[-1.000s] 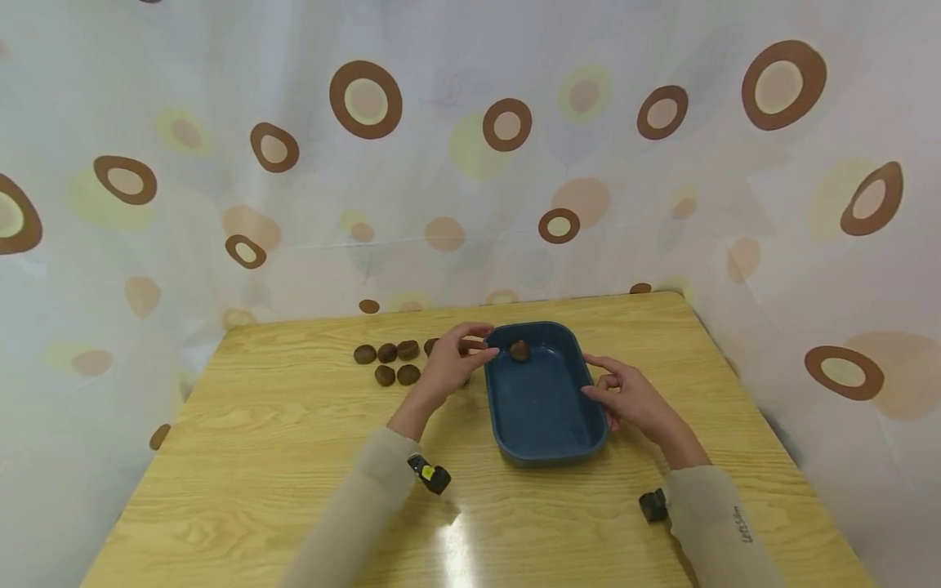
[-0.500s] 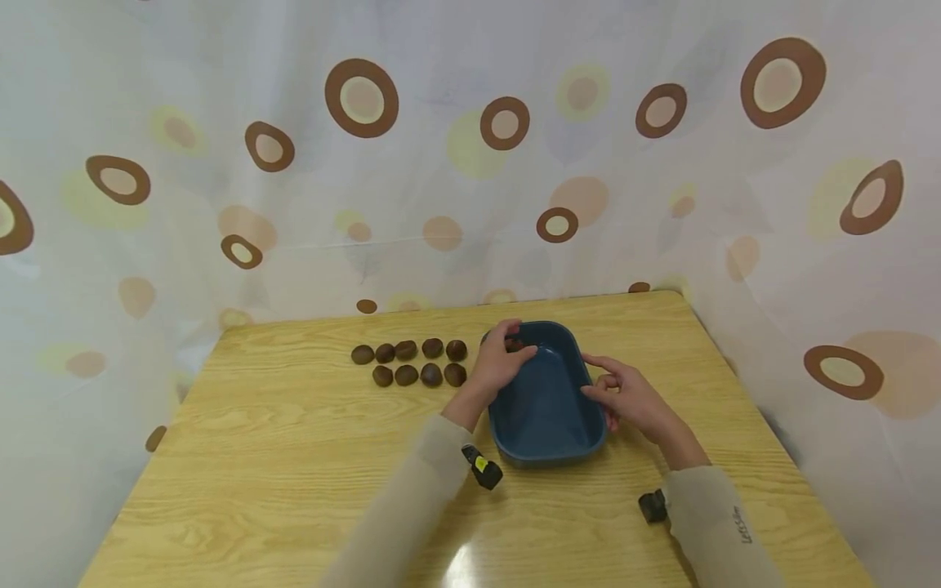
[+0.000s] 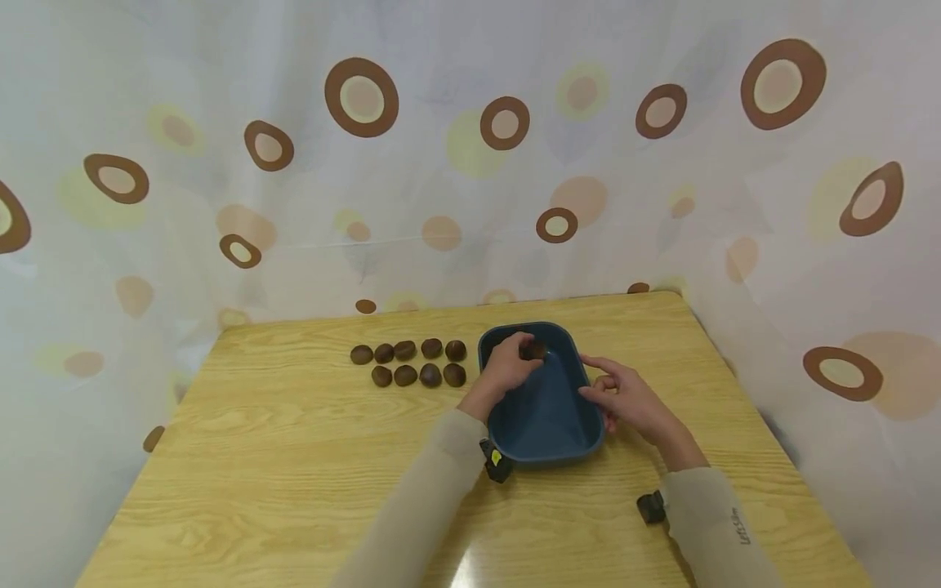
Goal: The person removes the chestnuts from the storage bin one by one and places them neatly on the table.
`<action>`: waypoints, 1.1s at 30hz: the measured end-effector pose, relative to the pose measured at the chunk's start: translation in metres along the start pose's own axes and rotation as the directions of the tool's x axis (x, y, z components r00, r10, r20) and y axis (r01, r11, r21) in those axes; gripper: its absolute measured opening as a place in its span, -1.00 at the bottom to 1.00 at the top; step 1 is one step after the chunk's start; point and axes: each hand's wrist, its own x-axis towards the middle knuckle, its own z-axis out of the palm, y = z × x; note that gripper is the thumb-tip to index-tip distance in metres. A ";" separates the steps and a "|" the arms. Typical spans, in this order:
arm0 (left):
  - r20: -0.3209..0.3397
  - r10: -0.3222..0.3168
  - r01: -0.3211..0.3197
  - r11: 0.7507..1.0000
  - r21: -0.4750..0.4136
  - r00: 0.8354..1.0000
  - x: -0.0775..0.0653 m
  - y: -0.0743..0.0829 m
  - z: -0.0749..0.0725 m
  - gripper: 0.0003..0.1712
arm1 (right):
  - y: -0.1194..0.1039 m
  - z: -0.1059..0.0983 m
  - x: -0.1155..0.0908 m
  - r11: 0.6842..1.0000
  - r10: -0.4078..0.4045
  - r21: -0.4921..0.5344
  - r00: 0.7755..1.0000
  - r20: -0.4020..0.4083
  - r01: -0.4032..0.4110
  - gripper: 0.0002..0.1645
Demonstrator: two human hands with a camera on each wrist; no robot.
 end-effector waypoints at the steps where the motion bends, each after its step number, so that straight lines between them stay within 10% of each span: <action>1: 0.007 0.007 -0.008 1.000 0.026 1.000 0.001 -0.001 0.001 -0.42 | 0.000 0.000 0.000 1.000 0.000 0.003 1.000 0.000 0.000 -0.16; 16: 0.085 0.087 -0.103 0.974 0.203 0.993 0.007 -0.006 0.006 -0.58 | -0.001 0.002 0.003 1.000 0.001 0.005 1.000 0.005 -0.001 -0.17; 33: 0.246 0.203 -0.274 0.913 0.301 0.948 0.010 -0.008 0.012 -0.54 | 0.000 0.001 0.001 1.000 0.009 0.027 1.000 0.002 -0.010 -0.17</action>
